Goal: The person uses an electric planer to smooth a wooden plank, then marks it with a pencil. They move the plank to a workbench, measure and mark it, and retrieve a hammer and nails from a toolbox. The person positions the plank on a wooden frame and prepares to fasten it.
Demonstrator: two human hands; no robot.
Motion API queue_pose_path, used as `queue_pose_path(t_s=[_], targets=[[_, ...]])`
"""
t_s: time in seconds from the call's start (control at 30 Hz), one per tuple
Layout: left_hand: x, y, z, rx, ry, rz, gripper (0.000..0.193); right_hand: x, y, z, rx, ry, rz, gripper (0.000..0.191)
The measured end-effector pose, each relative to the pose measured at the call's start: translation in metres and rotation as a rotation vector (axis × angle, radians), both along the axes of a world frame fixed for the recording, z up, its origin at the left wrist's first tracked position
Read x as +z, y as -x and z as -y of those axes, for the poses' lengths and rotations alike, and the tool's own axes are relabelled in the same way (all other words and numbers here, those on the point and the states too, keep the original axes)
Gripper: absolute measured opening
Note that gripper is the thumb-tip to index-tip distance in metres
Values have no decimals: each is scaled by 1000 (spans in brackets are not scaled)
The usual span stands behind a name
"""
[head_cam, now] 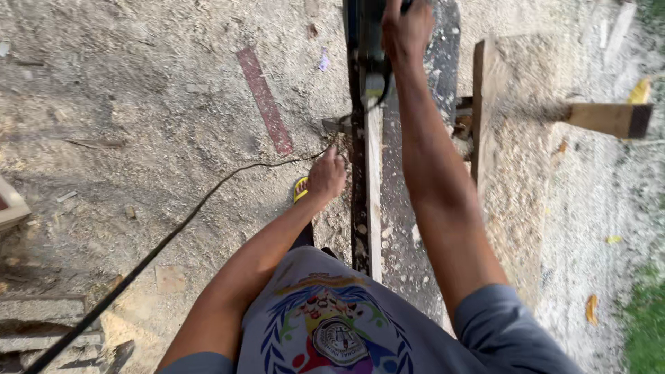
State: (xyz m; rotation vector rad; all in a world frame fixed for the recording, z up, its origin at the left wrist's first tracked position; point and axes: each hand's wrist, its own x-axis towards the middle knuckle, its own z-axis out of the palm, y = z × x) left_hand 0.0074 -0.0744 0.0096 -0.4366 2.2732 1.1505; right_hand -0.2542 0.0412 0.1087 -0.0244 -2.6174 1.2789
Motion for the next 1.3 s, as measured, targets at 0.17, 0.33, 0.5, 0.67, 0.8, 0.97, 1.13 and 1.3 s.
queue_pose_path(t_s=[0.17,0.33,0.5,0.67,0.8,0.97,1.13,1.3], targets=[[-26,-57,-7,-16,216,-283,47,-4,-166,-79,-244,-23,211,71],[-21,-118,-58,-188,27,86,68,-6,-356,-165,-508,144,366,62],[11,-217,-128,-332,8,413,73,-24,-517,-235,-786,130,321,57],[11,-317,-166,-366,98,214,65,-28,-626,-279,-948,167,219,60],[17,-350,-173,-235,182,29,59,-24,-665,-300,-987,328,238,61],[59,-375,-154,210,-521,-27,72,-8,-679,-303,-992,248,372,56],[107,-366,-149,229,-908,-57,68,32,-670,-257,-785,-217,267,66],[126,-377,-163,469,-575,-179,63,86,-656,-169,40,418,368,66]])
